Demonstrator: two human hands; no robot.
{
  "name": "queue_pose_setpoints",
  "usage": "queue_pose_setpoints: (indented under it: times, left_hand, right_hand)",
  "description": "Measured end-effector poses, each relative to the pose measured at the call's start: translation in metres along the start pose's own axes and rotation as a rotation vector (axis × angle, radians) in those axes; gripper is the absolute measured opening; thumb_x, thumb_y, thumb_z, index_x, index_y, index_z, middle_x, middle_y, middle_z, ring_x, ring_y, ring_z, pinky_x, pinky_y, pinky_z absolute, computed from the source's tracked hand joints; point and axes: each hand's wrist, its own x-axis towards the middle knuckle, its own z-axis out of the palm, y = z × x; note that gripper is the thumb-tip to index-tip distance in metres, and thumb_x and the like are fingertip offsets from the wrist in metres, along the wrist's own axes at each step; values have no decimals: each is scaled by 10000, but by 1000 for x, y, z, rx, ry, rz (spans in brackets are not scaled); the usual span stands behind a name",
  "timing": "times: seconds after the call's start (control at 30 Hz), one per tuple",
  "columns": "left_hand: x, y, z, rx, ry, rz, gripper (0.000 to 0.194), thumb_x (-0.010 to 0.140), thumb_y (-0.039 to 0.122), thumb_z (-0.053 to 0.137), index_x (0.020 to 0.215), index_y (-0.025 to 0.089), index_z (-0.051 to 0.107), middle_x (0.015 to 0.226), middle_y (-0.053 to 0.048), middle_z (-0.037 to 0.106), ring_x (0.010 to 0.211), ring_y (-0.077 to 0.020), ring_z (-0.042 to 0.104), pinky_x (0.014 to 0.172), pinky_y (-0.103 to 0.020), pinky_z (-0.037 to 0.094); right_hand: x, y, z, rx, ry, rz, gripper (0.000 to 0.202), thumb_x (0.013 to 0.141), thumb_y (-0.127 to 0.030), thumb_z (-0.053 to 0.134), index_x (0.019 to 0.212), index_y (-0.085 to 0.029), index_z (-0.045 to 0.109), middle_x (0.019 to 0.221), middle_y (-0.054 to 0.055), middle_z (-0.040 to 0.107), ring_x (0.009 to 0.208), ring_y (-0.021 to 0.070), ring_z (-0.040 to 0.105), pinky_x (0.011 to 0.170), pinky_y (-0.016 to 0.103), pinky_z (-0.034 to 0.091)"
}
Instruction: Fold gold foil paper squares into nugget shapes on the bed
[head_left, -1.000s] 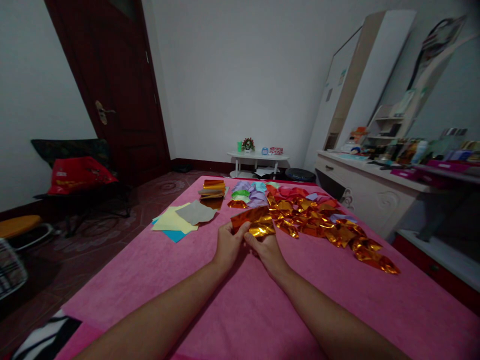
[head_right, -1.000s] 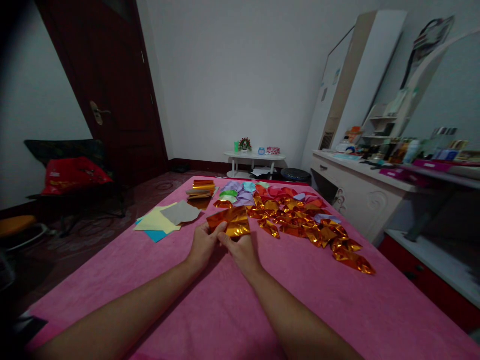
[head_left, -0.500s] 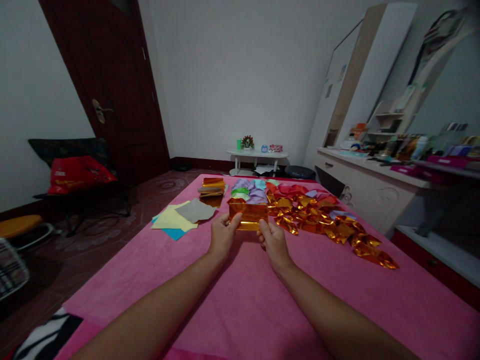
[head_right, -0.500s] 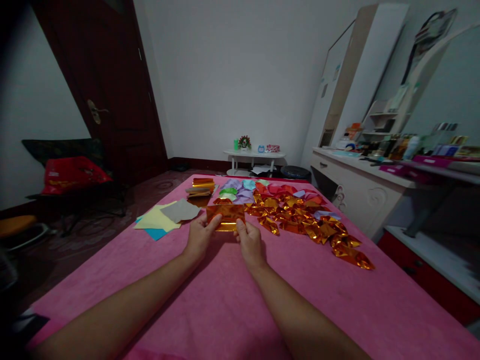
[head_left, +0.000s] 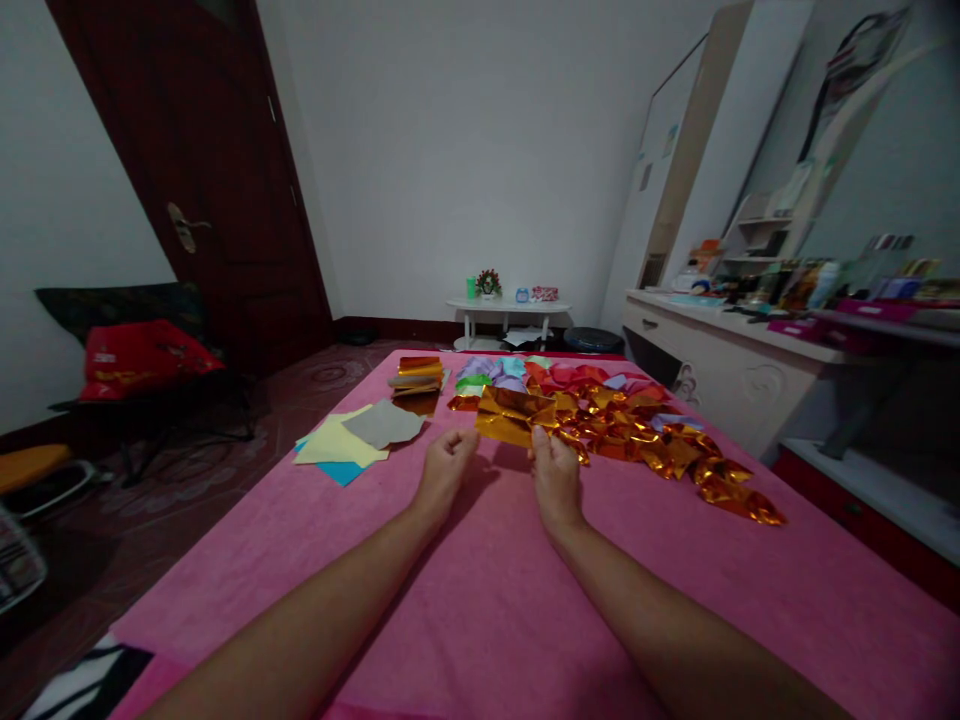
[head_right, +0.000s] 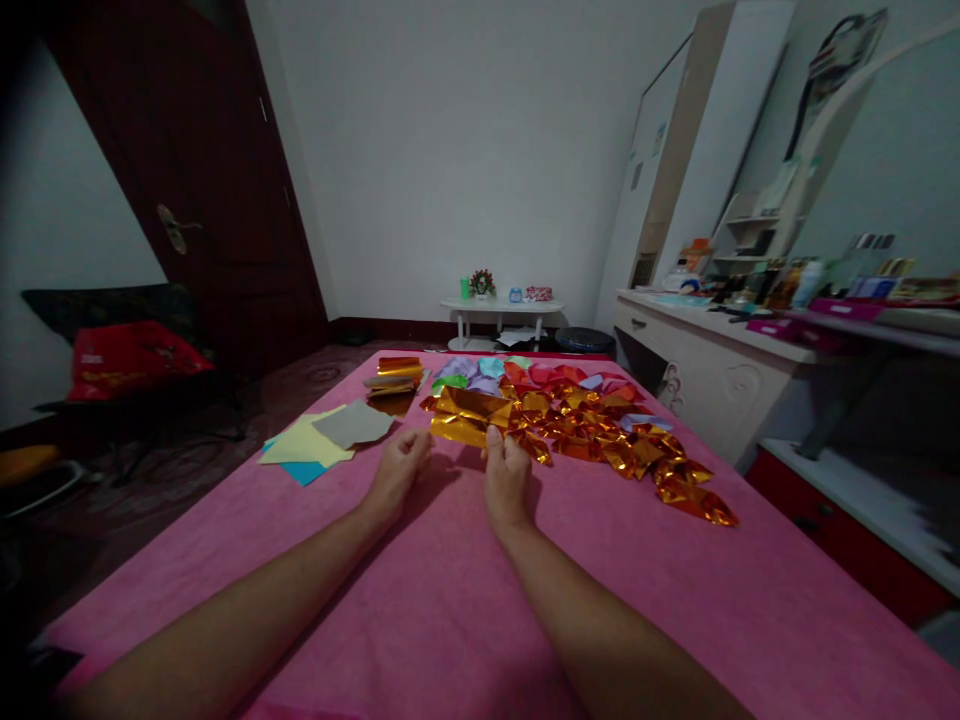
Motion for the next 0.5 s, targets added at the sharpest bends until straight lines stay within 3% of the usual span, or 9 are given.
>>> queue_pose_setpoints:
  times: [0.07,0.17,0.23,0.3,0.37,0.43,0.5]
  left_hand:
    - [-10,0,15,48,-239,23,395,684,497,696,781,123,616,645,-28,618,552,-120,546,536,-229,432]
    - [-18,4,32,88,-167,178,346,734,396,682,958,138,629,961,-81,666,853,-181,608,792,-285,472]
    - [-19,5,33,99,-89,213,297,793,368,618,987,143,623,1016,-83,656,912,-180,596,848,-290,452]
    - [-15,5,27,98,-47,212,257,818,351,581,957,140,628,958,-68,660,862,-166,594,797,-270,455]
    - [-11,4,18,109,-13,179,238,823,362,566,821,132,629,760,-28,634,692,-133,561,648,-232,436]
    - [-8,2,9,147,8,140,334,823,394,554,612,136,553,546,22,497,517,-89,433,507,-207,338]
    - [-6,0,4,177,5,132,434,827,422,541,505,150,437,470,49,364,457,-64,309,459,-207,246]
  right_hand:
    - [-8,-5,6,52,-108,30,443,840,-570,457,587,-206,452,518,-32,447,496,125,408,492,254,337]
    - [-18,-11,13,108,-190,37,429,834,-550,470,576,-210,423,529,-32,444,507,123,408,492,253,345]
    - [-19,-13,15,85,-185,-4,437,833,-540,471,551,-212,407,517,-35,414,501,118,378,482,252,319]
    - [-16,-10,13,58,-178,-27,447,838,-539,463,539,-211,413,504,-37,392,492,116,357,472,254,293]
    - [-11,-7,10,56,-158,-28,447,839,-545,464,548,-208,431,508,-35,401,495,118,364,474,253,292]
    - [-6,-3,5,65,-132,-13,447,833,-557,479,560,-205,447,513,-37,406,491,115,363,470,250,291]
    - [-4,-1,2,106,-141,29,448,823,-570,499,568,-205,450,493,-51,379,459,104,333,448,244,270]
